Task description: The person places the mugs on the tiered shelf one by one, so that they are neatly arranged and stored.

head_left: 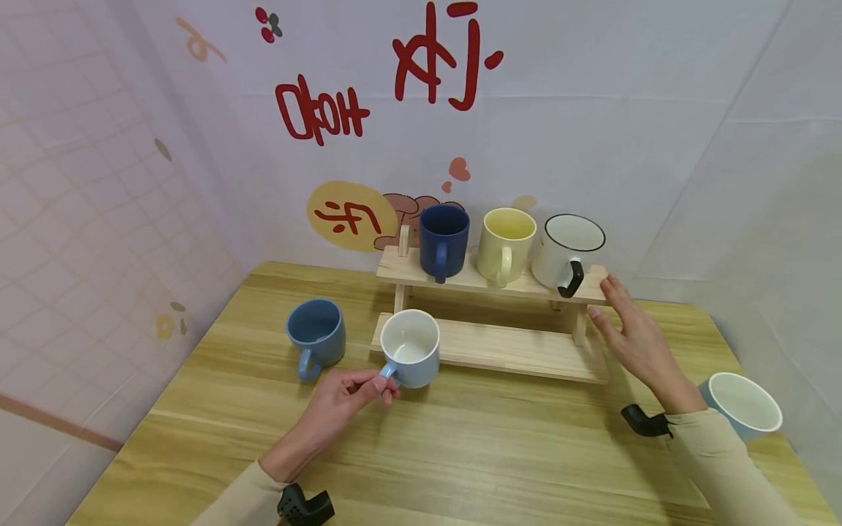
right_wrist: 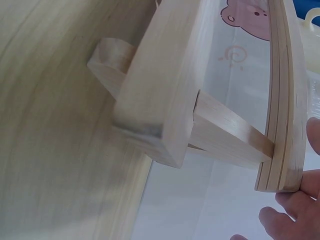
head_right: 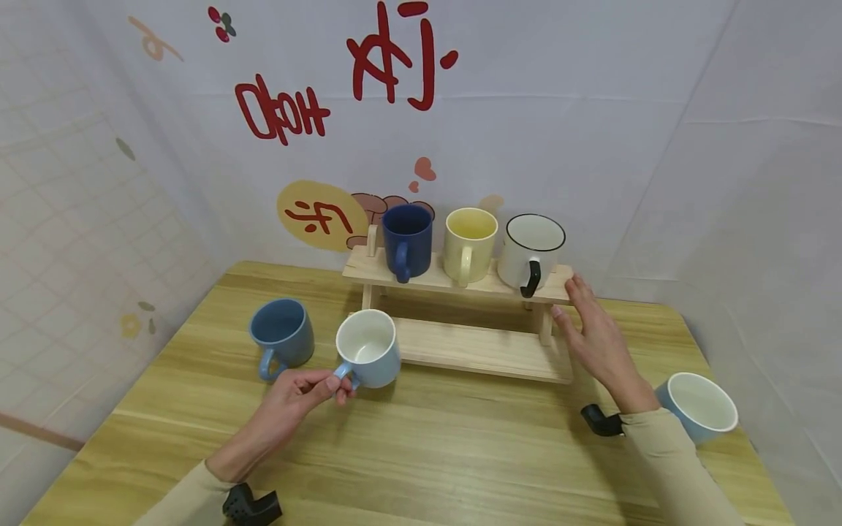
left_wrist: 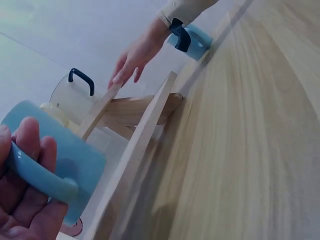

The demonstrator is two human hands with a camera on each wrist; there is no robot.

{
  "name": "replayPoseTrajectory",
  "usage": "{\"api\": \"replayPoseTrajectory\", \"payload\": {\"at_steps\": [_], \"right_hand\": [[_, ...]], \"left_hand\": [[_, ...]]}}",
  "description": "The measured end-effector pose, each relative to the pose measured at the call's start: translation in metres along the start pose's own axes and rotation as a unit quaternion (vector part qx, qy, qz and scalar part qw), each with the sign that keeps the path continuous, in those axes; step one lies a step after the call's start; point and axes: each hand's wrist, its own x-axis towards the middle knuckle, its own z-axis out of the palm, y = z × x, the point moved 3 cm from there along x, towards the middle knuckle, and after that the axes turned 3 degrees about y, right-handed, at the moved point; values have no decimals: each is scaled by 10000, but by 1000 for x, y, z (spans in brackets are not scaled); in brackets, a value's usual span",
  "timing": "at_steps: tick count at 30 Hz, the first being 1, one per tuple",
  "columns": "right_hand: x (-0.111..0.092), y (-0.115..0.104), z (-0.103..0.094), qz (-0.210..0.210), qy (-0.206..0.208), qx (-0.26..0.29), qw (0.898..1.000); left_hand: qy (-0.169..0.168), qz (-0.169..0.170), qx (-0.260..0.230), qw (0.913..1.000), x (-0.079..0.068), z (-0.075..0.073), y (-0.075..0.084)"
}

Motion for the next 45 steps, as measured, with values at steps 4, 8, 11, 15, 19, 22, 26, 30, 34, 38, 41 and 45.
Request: {"api": "replayPoseTrajectory", "payload": {"at_steps": [4, 8, 11, 15, 19, 22, 26, 30, 34, 38, 41, 45], "right_hand": [[0, -1, 0, 20, -7, -14, 10000], [2, -1, 2, -33, 37, 105, 9999], [2, 0, 1, -96, 314, 218, 9992], [3, 3, 0, -55, 856, 218, 9961], [3, 5, 1, 59, 1245, 187, 9920], [4, 5, 2, 144, 1347, 175, 9906], [5, 6, 2, 191, 1355, 59, 9906], [5, 6, 3, 258, 1304, -40, 9911], [5, 5, 2, 323, 1246, 39, 9917], [5, 5, 1, 364, 1227, 47, 9918], [4, 6, 1, 406, 1199, -52, 9919], [4, 6, 1, 407, 1172, -142, 9922]], "left_hand": [[222, -9, -83, 9997, 8, 5, -1], [448, 39, 41, 9990, 16, 9, -4], [586, 81, 163, 9981, 22, 11, -7], [687, 75, 228, 9973, 27, 14, -8], [730, -11, 296, 9969, 32, 16, -10], [800, -124, 339, 9961, 37, 17, -11], [943, -256, 195, 9950, 42, 18, -14], [1084, -394, 60, 9933, 46, 20, -16], [1105, -370, 127, 9931, 51, 22, -17], [1115, -308, 238, 9930, 55, 25, -18], [1137, -242, 230, 9930, 58, 27, -19], [1158, -192, 170, 9929, 59, 28, -22]]}}
